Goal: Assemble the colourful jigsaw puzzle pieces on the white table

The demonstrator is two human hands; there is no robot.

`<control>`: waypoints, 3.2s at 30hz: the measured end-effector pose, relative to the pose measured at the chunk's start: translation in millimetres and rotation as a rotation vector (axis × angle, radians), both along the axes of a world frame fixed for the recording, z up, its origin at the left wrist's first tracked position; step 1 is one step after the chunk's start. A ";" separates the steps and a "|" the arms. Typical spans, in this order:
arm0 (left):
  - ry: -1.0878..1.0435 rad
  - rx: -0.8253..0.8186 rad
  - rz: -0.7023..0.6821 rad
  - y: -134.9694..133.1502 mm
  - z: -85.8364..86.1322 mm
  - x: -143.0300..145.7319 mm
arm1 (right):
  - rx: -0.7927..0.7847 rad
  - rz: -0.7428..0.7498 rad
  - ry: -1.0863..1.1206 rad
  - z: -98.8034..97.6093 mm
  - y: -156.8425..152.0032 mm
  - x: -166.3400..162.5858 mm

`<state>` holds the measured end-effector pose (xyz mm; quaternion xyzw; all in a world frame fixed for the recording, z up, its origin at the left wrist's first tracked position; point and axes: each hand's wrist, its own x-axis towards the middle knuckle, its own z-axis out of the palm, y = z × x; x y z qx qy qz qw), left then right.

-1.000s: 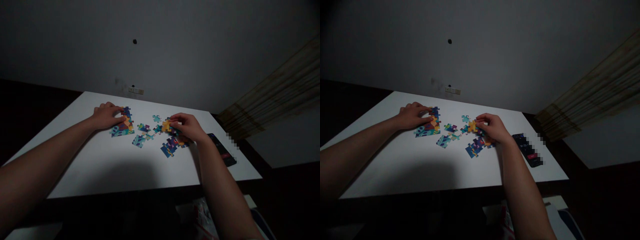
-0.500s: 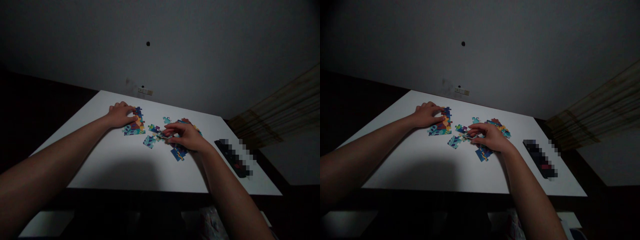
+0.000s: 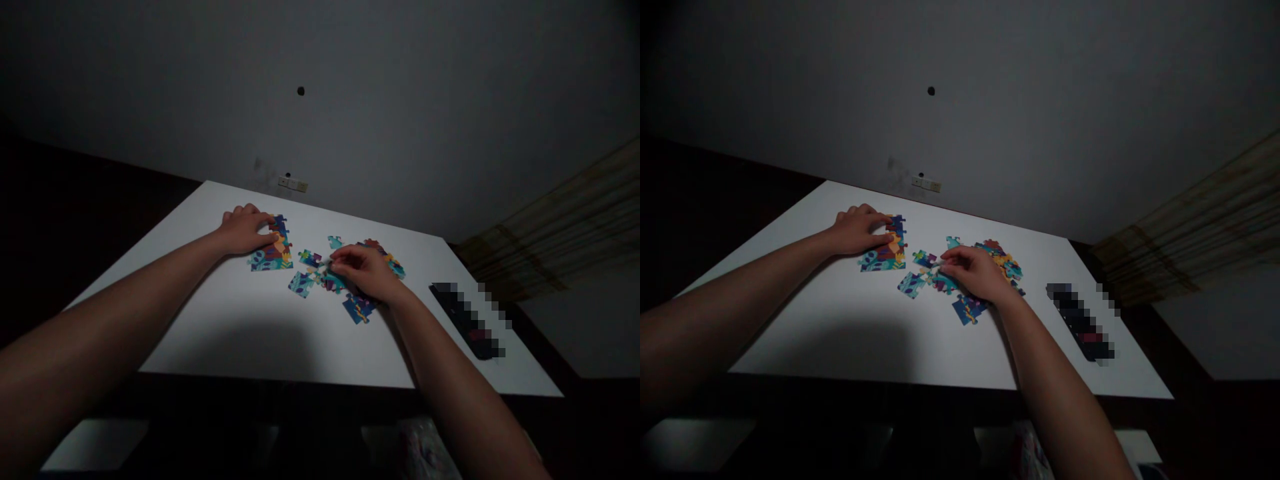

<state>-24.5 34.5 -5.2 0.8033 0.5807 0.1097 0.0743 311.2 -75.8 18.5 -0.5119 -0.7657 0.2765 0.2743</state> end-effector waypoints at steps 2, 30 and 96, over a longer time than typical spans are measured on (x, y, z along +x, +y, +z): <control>0.006 0.001 0.006 0.3 0.1 0.1 | 0.071 -0.047 -0.056 5.2 0.8 7.2; 0.015 -0.014 0.006 -2.0 5.0 1.5 | 0.090 -0.115 -0.186 22.1 -3.6 57.2; 0.013 -0.005 -0.001 1.1 0.7 -0.5 | 0.156 -0.396 -0.537 12.6 7.0 114.7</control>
